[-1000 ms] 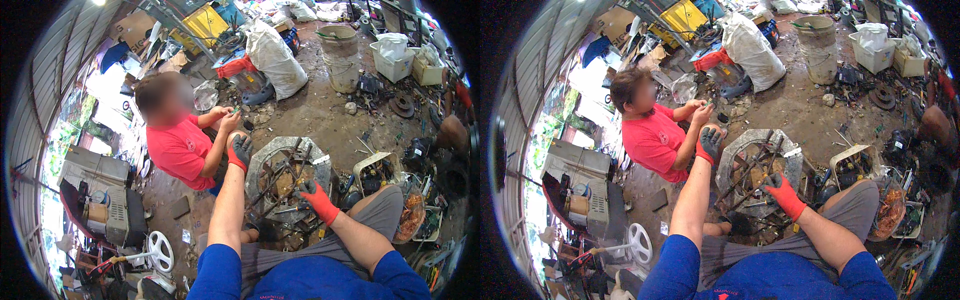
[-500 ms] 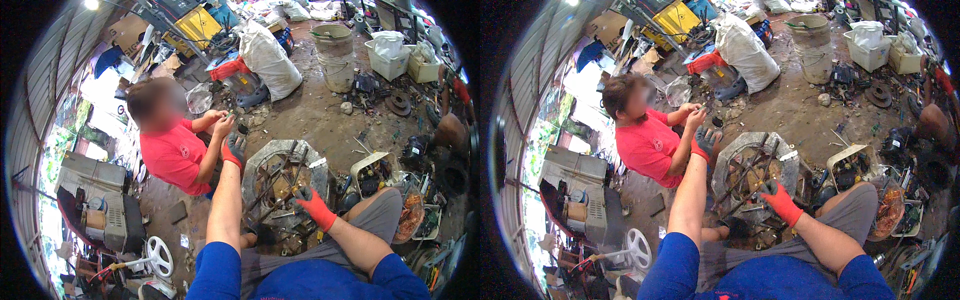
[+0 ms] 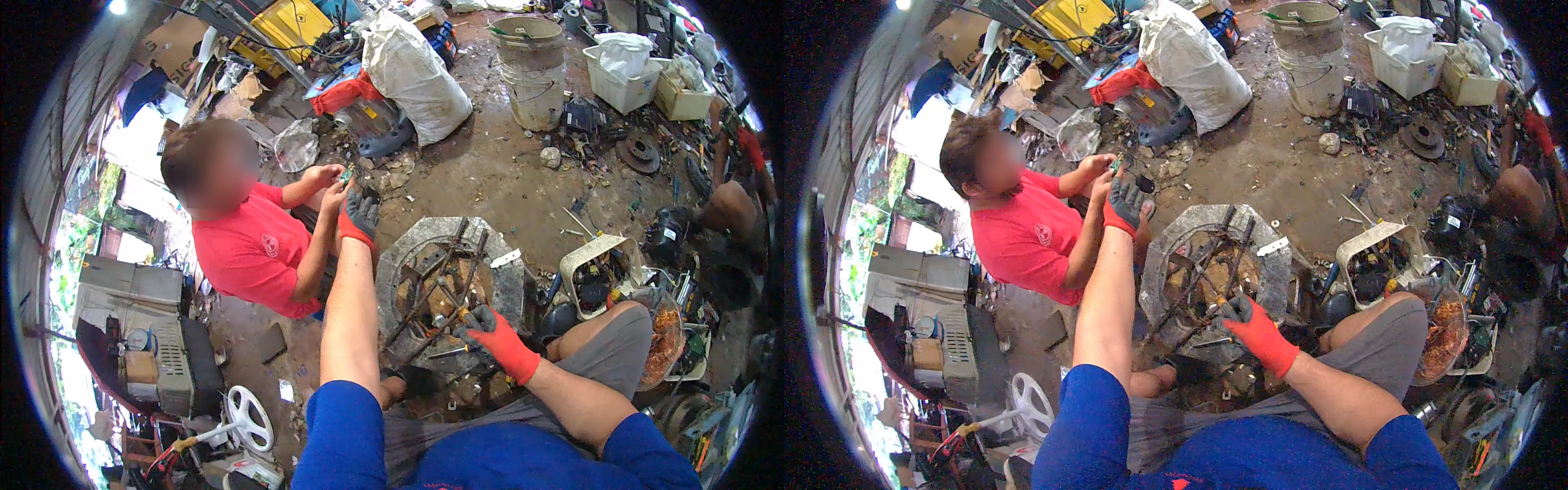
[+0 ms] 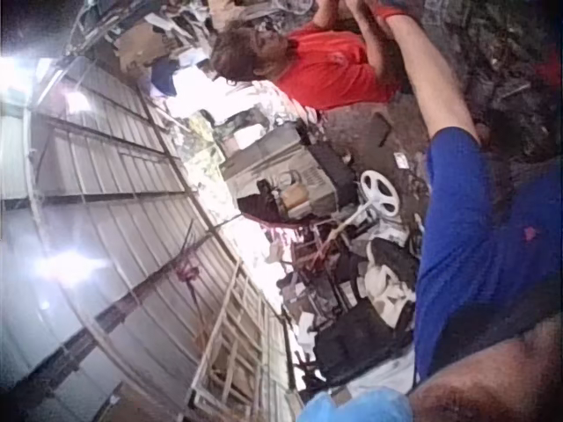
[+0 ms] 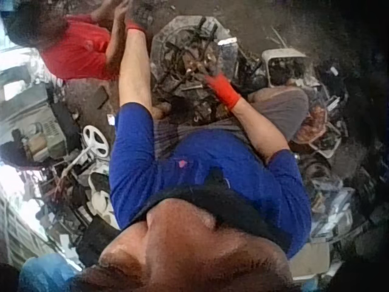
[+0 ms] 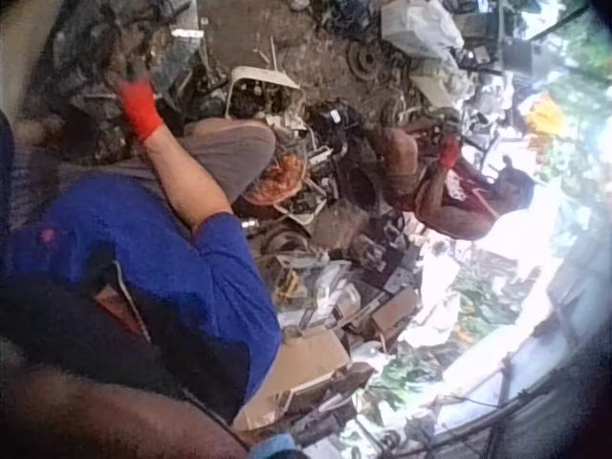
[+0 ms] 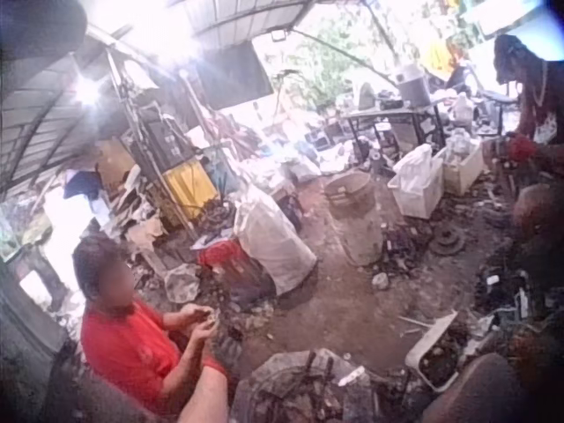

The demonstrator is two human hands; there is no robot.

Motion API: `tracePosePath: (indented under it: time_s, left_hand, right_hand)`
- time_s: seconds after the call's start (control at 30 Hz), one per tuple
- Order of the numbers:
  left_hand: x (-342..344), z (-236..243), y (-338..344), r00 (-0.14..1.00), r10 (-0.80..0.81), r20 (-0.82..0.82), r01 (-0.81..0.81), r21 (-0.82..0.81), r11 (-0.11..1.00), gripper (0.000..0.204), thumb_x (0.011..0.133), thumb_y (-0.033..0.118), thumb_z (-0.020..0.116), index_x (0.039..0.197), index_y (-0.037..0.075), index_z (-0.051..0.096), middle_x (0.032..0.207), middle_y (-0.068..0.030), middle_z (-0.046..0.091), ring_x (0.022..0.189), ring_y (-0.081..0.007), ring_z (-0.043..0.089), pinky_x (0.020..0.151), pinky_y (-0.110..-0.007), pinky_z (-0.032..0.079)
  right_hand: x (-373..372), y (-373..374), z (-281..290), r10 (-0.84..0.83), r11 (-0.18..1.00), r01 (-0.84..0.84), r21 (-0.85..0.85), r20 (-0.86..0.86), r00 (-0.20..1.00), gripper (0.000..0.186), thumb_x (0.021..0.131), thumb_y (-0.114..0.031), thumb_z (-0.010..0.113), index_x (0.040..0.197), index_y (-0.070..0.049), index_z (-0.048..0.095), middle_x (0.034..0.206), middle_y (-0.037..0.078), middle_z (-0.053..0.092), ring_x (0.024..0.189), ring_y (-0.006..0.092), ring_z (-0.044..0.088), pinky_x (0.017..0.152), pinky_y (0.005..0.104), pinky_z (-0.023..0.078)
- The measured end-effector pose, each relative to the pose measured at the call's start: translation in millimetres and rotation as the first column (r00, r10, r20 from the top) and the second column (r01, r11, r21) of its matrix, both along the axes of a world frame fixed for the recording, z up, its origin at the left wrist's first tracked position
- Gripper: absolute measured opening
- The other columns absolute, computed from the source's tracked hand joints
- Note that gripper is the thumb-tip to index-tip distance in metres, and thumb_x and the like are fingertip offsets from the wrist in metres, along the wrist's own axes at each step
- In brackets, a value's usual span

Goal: The person sits on the ground and uses a screwdriver to remove screws from a green circuit board. They then use pliers to pull off a metal component from the board. The person hands the board to another person and then picks up a different circuit board to continue working on it.

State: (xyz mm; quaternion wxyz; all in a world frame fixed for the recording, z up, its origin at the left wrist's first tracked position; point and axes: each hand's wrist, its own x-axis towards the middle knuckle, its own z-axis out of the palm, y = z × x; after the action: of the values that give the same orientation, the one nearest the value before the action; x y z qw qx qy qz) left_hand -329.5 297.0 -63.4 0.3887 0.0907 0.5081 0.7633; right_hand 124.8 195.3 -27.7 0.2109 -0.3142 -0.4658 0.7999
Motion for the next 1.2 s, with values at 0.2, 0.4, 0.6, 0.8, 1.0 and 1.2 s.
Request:
tracePosePath:
  time_s: [0.2,0.4,0.6,0.8,1.0,1.2]
  left_hand:
    - [46.1,15.8,21.6,0.97,-0.003,0.244,0.0,0.012,1.0,0.096,0.081,0.071,0.062,0.152,0.015,0.029,0.16,-0.0085,0.024,0.144,-0.0325,0.031,0.118,-0.049,0.021]
    - [4.7,11.5,-4.0,0.966,0.074,0.246,-0.111,0.137,0.984,0.088,0.087,0.068,0.056,0.151,0.012,0.032,0.159,-0.0102,0.026,0.144,-0.0317,0.03,0.117,-0.047,0.026]
    - [26.8,15.7,11.8,0.953,0.071,0.293,-0.089,0.05,0.995,0.08,0.09,0.064,0.056,0.147,0.011,0.038,0.156,-0.0102,0.033,0.14,-0.0335,0.038,0.116,-0.045,0.03]
    - [42.3,12.7,16.5,0.923,0.192,0.333,-0.257,0.162,0.953,0.059,0.097,0.051,0.056,0.141,0.013,0.046,0.144,-0.01,0.049,0.131,-0.0311,0.049,0.106,-0.048,0.045]
    - [25.6,1.3,4.1,0.938,0.175,0.3,-0.246,0.217,0.945,0.042,0.095,0.046,0.06,0.122,0.015,0.059,0.13,-0.0058,0.056,0.124,-0.0266,0.053,0.101,-0.047,0.049]
    - [33.9,-6.9,14.7,0.885,0.235,0.402,-0.339,0.209,0.917,0.025,0.091,0.04,0.068,0.099,0.016,0.065,0.101,-0.0037,0.066,0.104,-0.0253,0.063,0.09,-0.049,0.055]
  right_hand:
    - [-3.8,10.3,-9.3,-0.006,0.999,0.007,-0.038,0.018,1.0,0.035,0.086,-0.009,0.072,0.114,0.001,0.054,0.107,0.004,0.063,0.104,0.0135,0.057,0.093,0.0295,0.045]
    - [-5.0,-2.3,-15.8,0.039,0.998,-0.039,-0.046,0.005,0.999,0.032,0.086,-0.006,0.07,0.114,-0.001,0.054,0.108,0.005,0.063,0.103,0.0139,0.057,0.092,0.0296,0.045]
    - [-4.0,6.6,-9.8,-0.016,1.0,0.016,-0.011,-0.027,1.0,0.033,0.087,-0.009,0.07,0.115,-0.001,0.054,0.11,0.006,0.063,0.101,0.0142,0.057,0.091,0.0304,0.045]
    - [-0.7,7.9,-13.7,-0.033,0.999,0.033,0.005,0.058,0.998,0.032,0.087,-0.008,0.069,0.115,0.0,0.054,0.112,0.007,0.064,0.102,0.0143,0.058,0.089,0.0311,0.047]
    - [-2.9,5.3,-14.1,0.005,1.0,-0.005,-0.03,-0.005,1.0,0.033,0.087,-0.008,0.069,0.116,-0.001,0.055,0.109,0.007,0.065,0.101,0.0146,0.059,0.089,0.0311,0.047]
    - [-4.3,6.2,-19.5,-0.028,0.999,0.028,0.019,0.002,1.0,0.035,0.087,-0.008,0.07,0.117,0.0,0.055,0.111,0.007,0.064,0.104,0.0145,0.058,0.092,0.0309,0.046]
